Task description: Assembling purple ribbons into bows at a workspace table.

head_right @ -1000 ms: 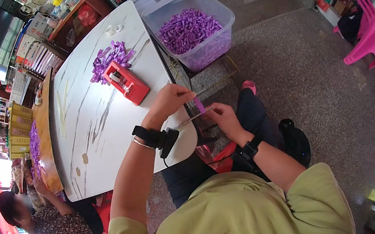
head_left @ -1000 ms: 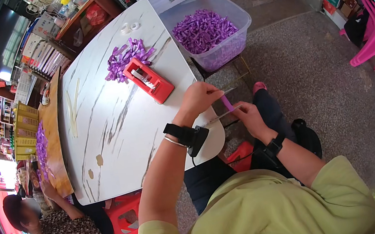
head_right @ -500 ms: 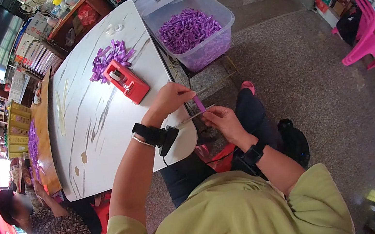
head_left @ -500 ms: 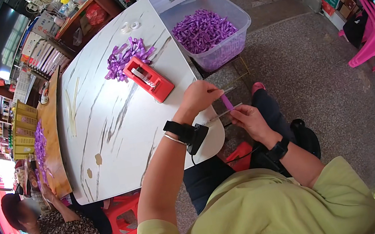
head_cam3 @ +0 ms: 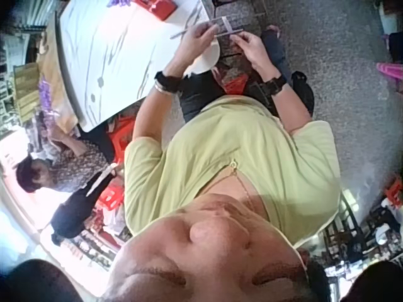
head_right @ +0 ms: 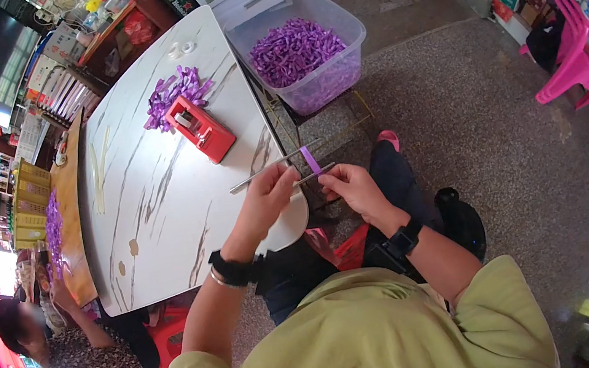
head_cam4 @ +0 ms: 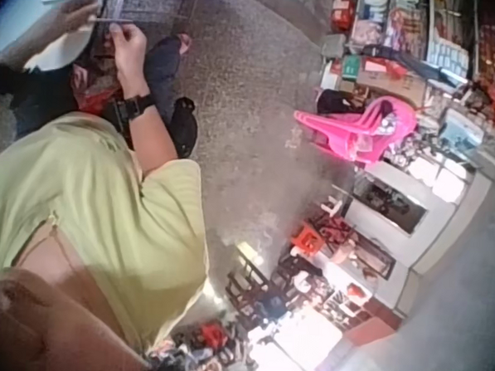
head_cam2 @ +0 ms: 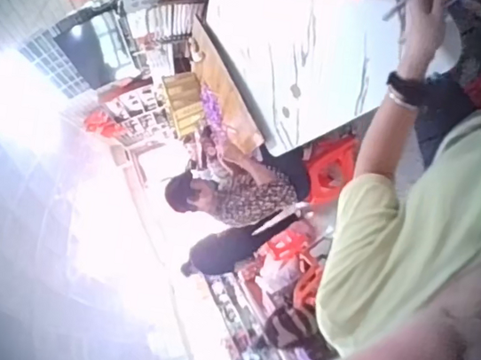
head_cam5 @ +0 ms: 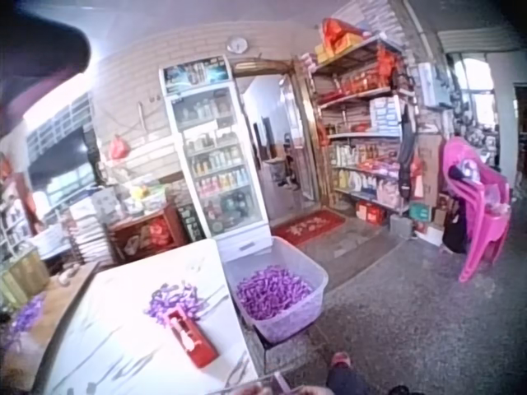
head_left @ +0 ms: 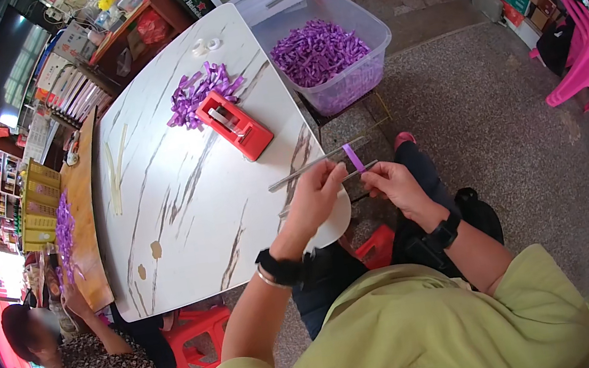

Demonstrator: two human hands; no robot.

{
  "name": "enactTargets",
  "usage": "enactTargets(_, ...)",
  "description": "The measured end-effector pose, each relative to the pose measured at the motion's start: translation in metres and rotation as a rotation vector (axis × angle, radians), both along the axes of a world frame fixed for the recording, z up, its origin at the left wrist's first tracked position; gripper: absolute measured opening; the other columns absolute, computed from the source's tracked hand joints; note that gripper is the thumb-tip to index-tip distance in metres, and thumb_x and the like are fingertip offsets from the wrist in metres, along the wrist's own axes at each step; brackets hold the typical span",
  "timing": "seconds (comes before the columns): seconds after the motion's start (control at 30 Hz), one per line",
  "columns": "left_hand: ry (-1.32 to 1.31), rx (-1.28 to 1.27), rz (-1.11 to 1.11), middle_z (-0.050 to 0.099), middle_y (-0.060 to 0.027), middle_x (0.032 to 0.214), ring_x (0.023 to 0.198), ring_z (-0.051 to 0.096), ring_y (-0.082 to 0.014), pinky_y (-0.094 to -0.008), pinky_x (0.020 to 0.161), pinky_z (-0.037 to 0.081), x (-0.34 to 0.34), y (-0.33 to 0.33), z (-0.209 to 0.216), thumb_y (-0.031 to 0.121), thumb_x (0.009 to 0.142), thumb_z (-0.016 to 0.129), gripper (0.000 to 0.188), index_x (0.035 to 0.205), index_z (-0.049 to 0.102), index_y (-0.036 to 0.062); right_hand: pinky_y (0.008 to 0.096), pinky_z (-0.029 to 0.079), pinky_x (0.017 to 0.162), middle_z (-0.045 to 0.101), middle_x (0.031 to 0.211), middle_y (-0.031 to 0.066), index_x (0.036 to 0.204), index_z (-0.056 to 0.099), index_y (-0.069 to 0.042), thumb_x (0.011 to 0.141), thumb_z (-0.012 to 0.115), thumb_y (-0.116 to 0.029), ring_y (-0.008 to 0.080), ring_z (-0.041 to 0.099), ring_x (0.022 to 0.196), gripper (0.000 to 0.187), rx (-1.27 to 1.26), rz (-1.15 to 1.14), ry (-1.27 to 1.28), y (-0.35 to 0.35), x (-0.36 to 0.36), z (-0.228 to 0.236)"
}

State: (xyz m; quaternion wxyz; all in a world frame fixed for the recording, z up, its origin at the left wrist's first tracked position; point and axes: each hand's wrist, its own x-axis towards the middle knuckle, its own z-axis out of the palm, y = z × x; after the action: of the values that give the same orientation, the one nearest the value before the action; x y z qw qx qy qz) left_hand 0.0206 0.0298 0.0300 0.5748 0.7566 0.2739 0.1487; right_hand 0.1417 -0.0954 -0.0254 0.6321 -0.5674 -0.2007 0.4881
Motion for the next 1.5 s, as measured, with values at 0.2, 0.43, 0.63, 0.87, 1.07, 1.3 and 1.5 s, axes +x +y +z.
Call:
enactTargets(0.2,0.081,-0.582,-0.170,0.037,0.0039,0.061,0.054,0.033,-0.0050,-0.0196,0.047,0.028,-0.021,-0.031,0.023,0.033,0.093,0.037,0.033,0.109,0.048,0.0061,0.0167,0.039,0.055,0.057,0.071,-0.0015,0.082,0.058,-0.006,0.083,0.059,-0.021,0.0044,0.052,0.061,0.014,-0.006,0.008,-0.034,0.001,-0.001,0.006)
enactTargets(0.43,-0.187,-1.357,0.088,0.028,0.0035,0.061,0.051,0.027,-0.0072,-0.0201,0.047,0.024,-0.008,-0.044,-0.011,0.030,0.093,0.037,0.024,0.107,0.044,0.0109,0.0188,0.043,0.058,0.057,0.072,0.0026,0.087,0.058,0.000,0.082,0.060,-0.018,0.0071,0.053,0.063,0.018,-0.017,0.004,0.003,-0.001,0.001,0.005)
enactTargets(0.63,-0.426,-1.557,-0.064,0.027,0.0024,0.060,0.051,0.027,-0.0081,-0.0213,0.048,0.026,-0.007,-0.040,-0.018,0.025,0.093,0.035,0.020,0.100,0.044,0.0085,0.0192,0.044,0.058,0.057,0.072,0.0019,0.085,0.059,-0.001,0.083,0.059,-0.017,0.0069,0.053,0.064,0.017,0.007,0.003,0.002,-0.001,0.001,0.007)
enactTargets(0.87,-0.478,-1.552,-0.178,0.027,0.0019,0.058,0.054,0.030,-0.0092,-0.0225,0.052,0.029,-0.006,-0.036,-0.025,0.026,0.093,0.031,0.027,0.109,0.044,0.0067,0.0172,0.041,0.056,0.056,0.071,-0.0006,0.083,0.059,-0.004,0.083,0.058,-0.018,0.0050,0.051,0.061,0.015,-0.028,0.016,-0.021,0.000,0.001,0.014)
enactTargets(1.07,-0.532,-1.582,-0.238,0.027,0.0011,0.058,0.056,0.031,-0.0106,-0.0233,0.055,0.030,-0.009,-0.033,-0.026,0.024,0.092,0.034,0.027,0.110,0.047,0.0083,0.0182,0.040,0.053,0.056,0.067,0.0007,0.078,0.060,-0.003,0.084,0.056,-0.028,0.0057,0.051,0.057,0.027,-0.204,0.055,-0.191,-0.009,0.031,0.035)
enactTargets(1.3,-0.565,-1.613,-0.287,0.028,0.0013,0.059,0.057,0.031,-0.0109,-0.0238,0.057,0.030,-0.013,-0.032,-0.030,0.019,0.090,0.037,0.026,0.112,0.048,0.0118,0.0187,0.039,0.053,0.058,0.071,0.0005,0.083,0.060,-0.002,0.085,0.054,-0.025,0.0047,0.047,0.056,0.024,0.041,-0.003,-0.529,0.041,0.052,0.094)
enactTargets(1.5,-0.546,-1.574,-0.295,0.030,0.0018,0.060,0.057,0.033,-0.0108,-0.0233,0.056,0.031,-0.014,-0.032,-0.032,0.015,0.089,0.038,0.019,0.107,0.044,0.0142,0.0229,0.043,0.056,0.061,0.072,0.0023,0.086,0.061,-0.001,0.081,0.056,-0.022,0.0088,0.055,0.062,0.022,0.174,0.363,-0.669,0.145,0.022,0.101)
